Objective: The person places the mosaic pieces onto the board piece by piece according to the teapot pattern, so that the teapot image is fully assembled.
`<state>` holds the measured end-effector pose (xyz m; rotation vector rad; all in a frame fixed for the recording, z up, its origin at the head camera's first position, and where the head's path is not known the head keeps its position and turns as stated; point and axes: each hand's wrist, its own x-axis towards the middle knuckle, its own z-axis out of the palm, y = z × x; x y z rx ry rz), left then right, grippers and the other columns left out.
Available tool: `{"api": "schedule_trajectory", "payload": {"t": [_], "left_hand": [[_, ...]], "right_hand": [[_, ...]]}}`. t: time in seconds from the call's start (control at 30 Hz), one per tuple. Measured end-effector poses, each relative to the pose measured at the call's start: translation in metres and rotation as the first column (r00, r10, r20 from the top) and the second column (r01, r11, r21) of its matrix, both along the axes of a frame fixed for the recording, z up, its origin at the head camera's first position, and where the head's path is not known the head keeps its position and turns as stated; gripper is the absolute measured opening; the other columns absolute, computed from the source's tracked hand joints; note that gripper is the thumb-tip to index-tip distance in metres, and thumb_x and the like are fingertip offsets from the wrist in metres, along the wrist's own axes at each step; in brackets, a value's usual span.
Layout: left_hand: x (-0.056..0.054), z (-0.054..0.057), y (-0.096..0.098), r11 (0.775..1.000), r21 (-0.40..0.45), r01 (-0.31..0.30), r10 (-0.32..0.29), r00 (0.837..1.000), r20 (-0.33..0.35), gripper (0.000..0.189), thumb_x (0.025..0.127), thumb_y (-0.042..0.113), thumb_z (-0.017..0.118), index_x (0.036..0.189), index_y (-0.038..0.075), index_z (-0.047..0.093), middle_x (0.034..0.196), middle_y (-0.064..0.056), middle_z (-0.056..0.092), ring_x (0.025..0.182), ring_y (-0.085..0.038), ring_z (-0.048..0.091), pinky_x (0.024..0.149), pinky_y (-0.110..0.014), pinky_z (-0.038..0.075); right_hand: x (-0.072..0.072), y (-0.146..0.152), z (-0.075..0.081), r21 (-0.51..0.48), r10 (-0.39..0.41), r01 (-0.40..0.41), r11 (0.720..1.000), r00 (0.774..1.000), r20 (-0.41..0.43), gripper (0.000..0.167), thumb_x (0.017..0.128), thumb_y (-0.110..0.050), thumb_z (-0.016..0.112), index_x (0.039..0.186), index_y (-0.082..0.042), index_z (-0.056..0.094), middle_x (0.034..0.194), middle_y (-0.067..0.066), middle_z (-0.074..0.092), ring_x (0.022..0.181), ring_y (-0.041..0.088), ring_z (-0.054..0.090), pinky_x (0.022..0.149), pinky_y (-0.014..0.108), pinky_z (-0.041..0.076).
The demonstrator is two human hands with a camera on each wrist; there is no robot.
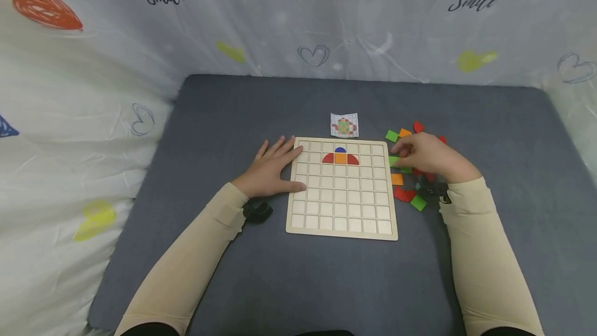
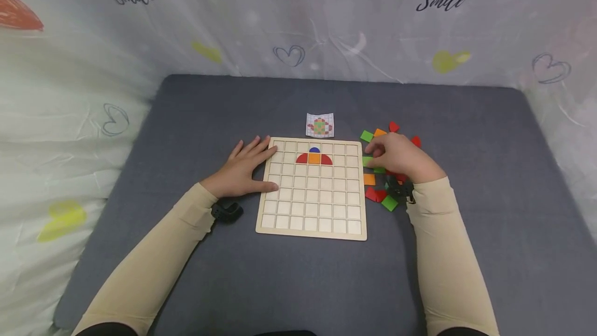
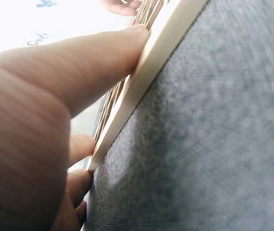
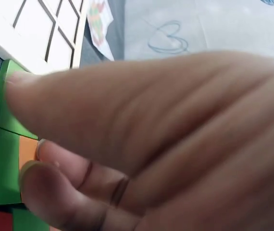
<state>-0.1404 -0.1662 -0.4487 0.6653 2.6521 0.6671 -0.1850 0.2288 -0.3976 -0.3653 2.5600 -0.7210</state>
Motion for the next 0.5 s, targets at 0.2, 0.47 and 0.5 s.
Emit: {"api": "schedule_trajectory", "payload": {"t": [0.2,0.47,0.5], "left_hand": [[-0.002,0.001,0.001,1.000,-0.003,0.007,-0.007,1.000,-0.014,0.105,0.091,0.068,0.071,0.170,0.022,0.021,0.178,-0.001,0.002,0.164,-0.023,-0.006,0.129,-0.051,-0.015],[0.000,0.001,0.002,1.000,-0.008,0.007,-0.007,1.000,0.004,0.104,0.092,0.067,0.070,0.170,0.022,0.020,0.178,-0.002,0.001,0.164,-0.024,-0.007,0.128,-0.052,-0.015],[0.001,0.002,0.002,1.000,-0.008,0.003,-0.003,1.000,0.006,0.104,0.092,0.067,0.070,0.170,0.022,0.020,0.178,-0.002,0.001,0.164,-0.024,-0.007,0.128,-0.052,-0.015]], "right_hand": [[-0.001,0.004,-0.005,0.014,0.023,-0.023,1.000,1.000,-0.001,0.030,0.090,-0.012,0.083,0.112,0.003,0.069,0.092,0.011,0.062,0.077,0.024,0.055,0.065,0.034,0.048],[0.006,0.006,-0.013,-0.007,0.008,-0.009,1.000,0.998,-0.061,0.030,0.088,-0.016,0.087,0.105,0.000,0.068,0.090,0.010,0.065,0.075,0.022,0.059,0.064,0.034,0.052],[0.007,0.006,-0.013,-0.017,0.008,-0.009,1.000,0.998,-0.066,0.029,0.089,-0.016,0.086,0.105,-0.001,0.068,0.090,0.010,0.066,0.074,0.022,0.059,0.064,0.035,0.052]]}}
